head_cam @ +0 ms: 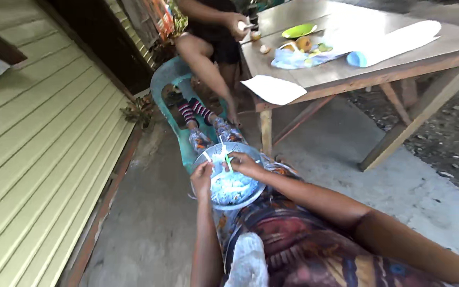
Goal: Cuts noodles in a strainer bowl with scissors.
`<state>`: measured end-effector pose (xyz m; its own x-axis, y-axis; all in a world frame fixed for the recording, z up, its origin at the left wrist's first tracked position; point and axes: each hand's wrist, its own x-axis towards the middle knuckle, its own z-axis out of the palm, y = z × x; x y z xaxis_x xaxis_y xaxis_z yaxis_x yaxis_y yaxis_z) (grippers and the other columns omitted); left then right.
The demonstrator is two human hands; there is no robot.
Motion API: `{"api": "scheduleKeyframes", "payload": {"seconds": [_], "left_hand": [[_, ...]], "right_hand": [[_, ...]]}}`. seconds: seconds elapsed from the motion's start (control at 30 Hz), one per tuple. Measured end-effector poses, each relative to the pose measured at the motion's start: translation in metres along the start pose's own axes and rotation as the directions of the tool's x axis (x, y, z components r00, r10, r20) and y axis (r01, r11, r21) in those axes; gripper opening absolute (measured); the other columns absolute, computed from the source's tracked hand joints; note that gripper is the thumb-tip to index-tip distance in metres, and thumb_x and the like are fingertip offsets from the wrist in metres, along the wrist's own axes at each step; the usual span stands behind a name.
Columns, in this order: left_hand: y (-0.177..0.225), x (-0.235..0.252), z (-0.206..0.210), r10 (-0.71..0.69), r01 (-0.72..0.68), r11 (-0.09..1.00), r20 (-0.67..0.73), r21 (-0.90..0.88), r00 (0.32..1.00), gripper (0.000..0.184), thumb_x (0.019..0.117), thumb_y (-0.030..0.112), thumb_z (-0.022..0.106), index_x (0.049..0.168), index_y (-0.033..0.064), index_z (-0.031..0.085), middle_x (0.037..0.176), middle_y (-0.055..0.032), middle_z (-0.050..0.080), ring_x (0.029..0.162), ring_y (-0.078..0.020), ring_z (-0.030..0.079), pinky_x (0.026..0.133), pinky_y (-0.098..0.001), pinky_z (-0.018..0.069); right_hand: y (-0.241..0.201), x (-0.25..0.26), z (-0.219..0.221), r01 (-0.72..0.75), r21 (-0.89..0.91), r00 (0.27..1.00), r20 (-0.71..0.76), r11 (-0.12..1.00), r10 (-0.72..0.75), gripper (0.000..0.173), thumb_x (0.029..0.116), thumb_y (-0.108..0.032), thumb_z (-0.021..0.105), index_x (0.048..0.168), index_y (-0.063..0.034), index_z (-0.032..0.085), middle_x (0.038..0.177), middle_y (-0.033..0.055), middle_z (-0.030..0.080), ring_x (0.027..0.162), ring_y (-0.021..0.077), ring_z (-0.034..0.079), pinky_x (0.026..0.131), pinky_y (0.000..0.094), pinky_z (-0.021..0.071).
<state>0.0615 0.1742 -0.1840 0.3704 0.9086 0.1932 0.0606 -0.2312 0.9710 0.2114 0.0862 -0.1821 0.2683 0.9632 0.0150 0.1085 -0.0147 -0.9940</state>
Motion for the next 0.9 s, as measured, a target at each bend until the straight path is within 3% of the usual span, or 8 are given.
{"api": "scheduleKeyframes", "payload": {"seconds": [0.1,0.27,0.33,0.5,0.9], "left_hand": [[-0.009,0.004,0.0,-0.021,0.021,1.0,0.001,0.013,1.0,0.014,0.0991,0.001,0.059,0.101,-0.0078,0.07,0.08,-0.0019,0.067,0.068,-0.0014,0.057,0.067,-0.0188,0.0487],[-0.014,0.003,0.0,-0.054,0.053,0.997,0.007,0.062,0.999,0.015,0.101,0.002,0.058,0.101,-0.0064,0.07,0.083,-0.004,0.067,0.072,-0.0037,0.058,0.071,-0.0215,0.0501],[-0.015,0.002,0.001,-0.054,0.052,0.995,0.02,0.079,0.998,0.014,0.1004,0.003,0.059,0.102,-0.0062,0.069,0.087,-0.006,0.067,0.075,-0.0055,0.058,0.073,-0.0237,0.0496],[-0.014,0.0,0.004,-0.076,0.069,0.994,0.083,0.091,0.994,0.013,0.0992,0.003,0.06,0.098,-0.0062,0.069,0.08,-0.003,0.065,0.07,-0.0036,0.056,0.07,-0.0222,0.0484],[-0.016,-0.003,0.006,-0.074,0.055,0.993,0.191,0.103,0.979,0.013,0.0984,0.002,0.06,0.096,-0.0066,0.069,0.08,-0.0032,0.066,0.071,-0.0024,0.057,0.07,-0.0204,0.0486]], "right_hand": [[0.017,0.008,0.014,0.028,-0.003,0.999,-0.045,1.0,-0.028,0.041,0.1016,-0.021,0.062,0.131,0.0067,0.057,0.095,0.0143,0.069,0.083,0.0157,0.066,0.084,0.0342,0.0539],[0.024,-0.013,0.012,-0.005,-0.224,1.0,0.023,0.975,0.011,0.049,0.0991,-0.032,0.067,0.135,0.0004,0.058,0.094,0.0106,0.067,0.078,0.0153,0.061,0.078,0.0352,0.0519],[0.021,-0.017,0.006,-0.014,-0.262,0.999,0.026,0.965,0.022,0.05,0.0991,-0.032,0.067,0.136,0.0,0.057,0.097,0.0121,0.068,0.081,0.0173,0.063,0.08,0.0373,0.0528],[0.03,-0.019,-0.001,-0.02,-0.252,0.998,0.053,0.967,0.034,0.053,0.0977,-0.031,0.069,0.137,0.0011,0.056,0.097,0.0117,0.068,0.08,0.0151,0.062,0.08,0.0348,0.0526],[0.032,-0.02,0.001,0.012,-0.244,0.996,0.092,0.97,0.011,0.05,0.0963,-0.03,0.071,0.133,0.0012,0.059,0.092,0.0095,0.067,0.075,0.0121,0.06,0.076,0.0311,0.0513]]}}
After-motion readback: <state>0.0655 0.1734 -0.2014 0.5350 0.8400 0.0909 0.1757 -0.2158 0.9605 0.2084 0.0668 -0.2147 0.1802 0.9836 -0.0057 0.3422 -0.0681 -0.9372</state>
